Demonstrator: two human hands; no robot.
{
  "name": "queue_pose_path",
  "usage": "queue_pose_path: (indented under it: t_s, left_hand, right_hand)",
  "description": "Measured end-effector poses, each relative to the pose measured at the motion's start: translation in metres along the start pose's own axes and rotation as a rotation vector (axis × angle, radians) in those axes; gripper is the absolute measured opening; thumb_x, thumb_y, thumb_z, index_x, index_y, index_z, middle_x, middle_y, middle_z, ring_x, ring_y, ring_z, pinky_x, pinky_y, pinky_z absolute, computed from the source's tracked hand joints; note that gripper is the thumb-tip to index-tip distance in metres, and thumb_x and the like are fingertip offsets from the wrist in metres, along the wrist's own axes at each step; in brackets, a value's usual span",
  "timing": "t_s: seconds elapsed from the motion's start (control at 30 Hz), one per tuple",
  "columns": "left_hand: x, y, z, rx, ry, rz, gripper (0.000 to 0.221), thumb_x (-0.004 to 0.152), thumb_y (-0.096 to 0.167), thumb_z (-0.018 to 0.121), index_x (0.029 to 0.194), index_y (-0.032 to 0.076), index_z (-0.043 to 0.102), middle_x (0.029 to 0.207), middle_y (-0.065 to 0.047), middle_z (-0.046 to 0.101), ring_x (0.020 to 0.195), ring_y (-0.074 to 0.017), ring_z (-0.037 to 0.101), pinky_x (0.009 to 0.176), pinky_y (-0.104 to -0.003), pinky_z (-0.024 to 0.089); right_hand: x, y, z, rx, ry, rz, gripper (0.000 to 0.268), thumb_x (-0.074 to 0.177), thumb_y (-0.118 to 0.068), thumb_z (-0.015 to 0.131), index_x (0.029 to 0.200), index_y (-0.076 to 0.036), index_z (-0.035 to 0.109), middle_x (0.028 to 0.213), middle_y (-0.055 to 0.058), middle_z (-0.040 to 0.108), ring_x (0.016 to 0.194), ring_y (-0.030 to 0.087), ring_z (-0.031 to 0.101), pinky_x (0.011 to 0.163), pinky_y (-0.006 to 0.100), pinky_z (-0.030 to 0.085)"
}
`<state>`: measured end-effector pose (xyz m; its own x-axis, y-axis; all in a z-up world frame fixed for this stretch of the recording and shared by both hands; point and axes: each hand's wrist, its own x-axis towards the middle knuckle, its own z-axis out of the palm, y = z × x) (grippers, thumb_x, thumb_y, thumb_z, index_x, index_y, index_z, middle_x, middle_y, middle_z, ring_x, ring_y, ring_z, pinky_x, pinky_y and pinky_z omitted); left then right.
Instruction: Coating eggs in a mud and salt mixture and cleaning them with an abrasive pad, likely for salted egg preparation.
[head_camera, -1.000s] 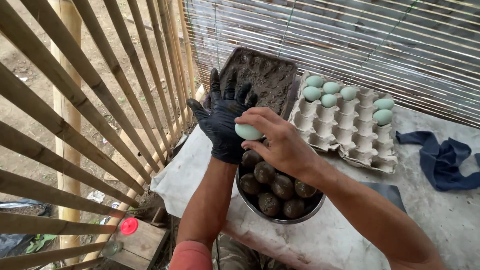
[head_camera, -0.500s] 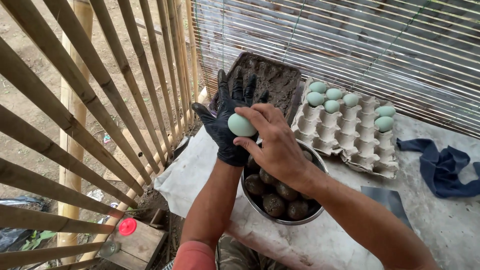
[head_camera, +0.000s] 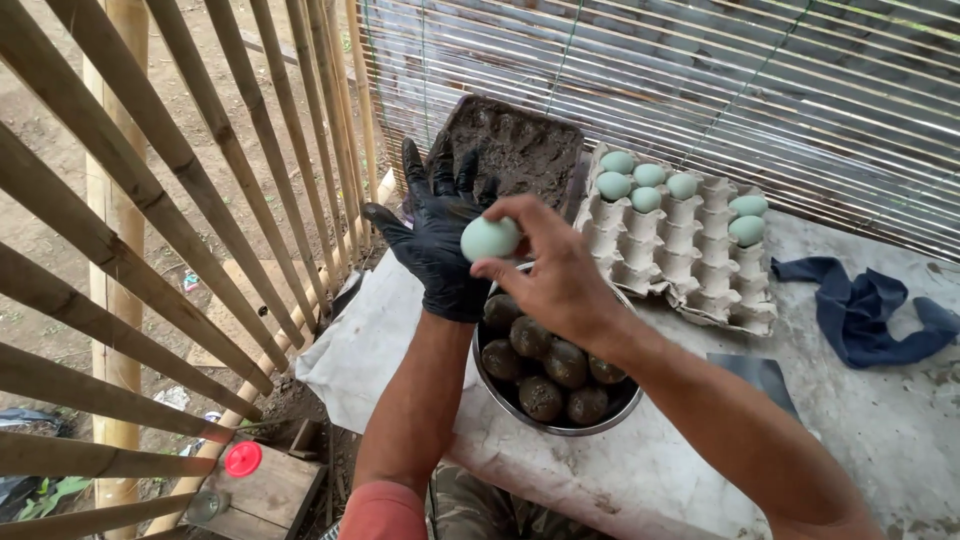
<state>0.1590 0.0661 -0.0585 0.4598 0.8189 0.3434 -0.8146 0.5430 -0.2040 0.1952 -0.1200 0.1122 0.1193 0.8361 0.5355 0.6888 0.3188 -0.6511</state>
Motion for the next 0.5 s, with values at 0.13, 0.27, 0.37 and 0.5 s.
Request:
queue_pose_path:
  t_s: [0.13,0.27,0.37,0.5]
  left_hand:
    - [-0.014,-0.003,0.090,0.059,-0.030,-0.097,0.092,0.093,0.069,0.052,0.164,0.014,0.031,0.164,-0.022,0.032,0.152,-0.0448,0.027,0.127,-0.049,0.026]
    - [-0.043,-0.033,0.180,0.231,0.061,0.098,0.074,0.099,0.041,0.055,0.159,0.001,0.036,0.160,-0.022,0.038,0.146,-0.0401,0.036,0.128,-0.050,0.025]
    - [-0.022,-0.025,0.148,0.238,0.105,0.156,0.084,0.091,0.058,0.049,0.159,0.011,0.035,0.163,-0.022,0.035,0.141,-0.0471,0.039,0.120,-0.067,0.028]
    - [-0.002,-0.005,0.115,0.151,0.094,0.109,0.096,0.084,0.080,0.038,0.160,0.023,0.034,0.164,-0.020,0.037,0.140,-0.0490,0.045,0.111,-0.072,0.038]
  right_hand:
    - [-0.001,-0.019,0.001,-0.105,-0.062,-0.025,0.047,0.092,-0.019,0.082,0.129,-0.013,0.052,0.105,0.022,0.063,0.083,0.041,0.071,0.064,0.048,0.060]
    - [0.003,-0.020,0.002,-0.084,-0.217,-0.008,0.040,0.098,-0.010,0.067,0.135,-0.006,0.055,0.119,0.024,0.059,0.106,0.054,0.066,0.087,0.064,0.058]
    - [0.002,-0.006,0.001,0.046,-0.130,0.141,0.032,0.091,-0.017,0.075,0.121,-0.012,0.064,0.102,0.012,0.066,0.091,0.033,0.068,0.077,0.049,0.058]
    - [0.005,0.008,-0.023,0.607,0.102,0.422,0.012,0.100,-0.019,0.067,0.092,-0.010,0.068,0.068,0.009,0.066,0.042,0.012,0.053,0.036,0.024,0.043]
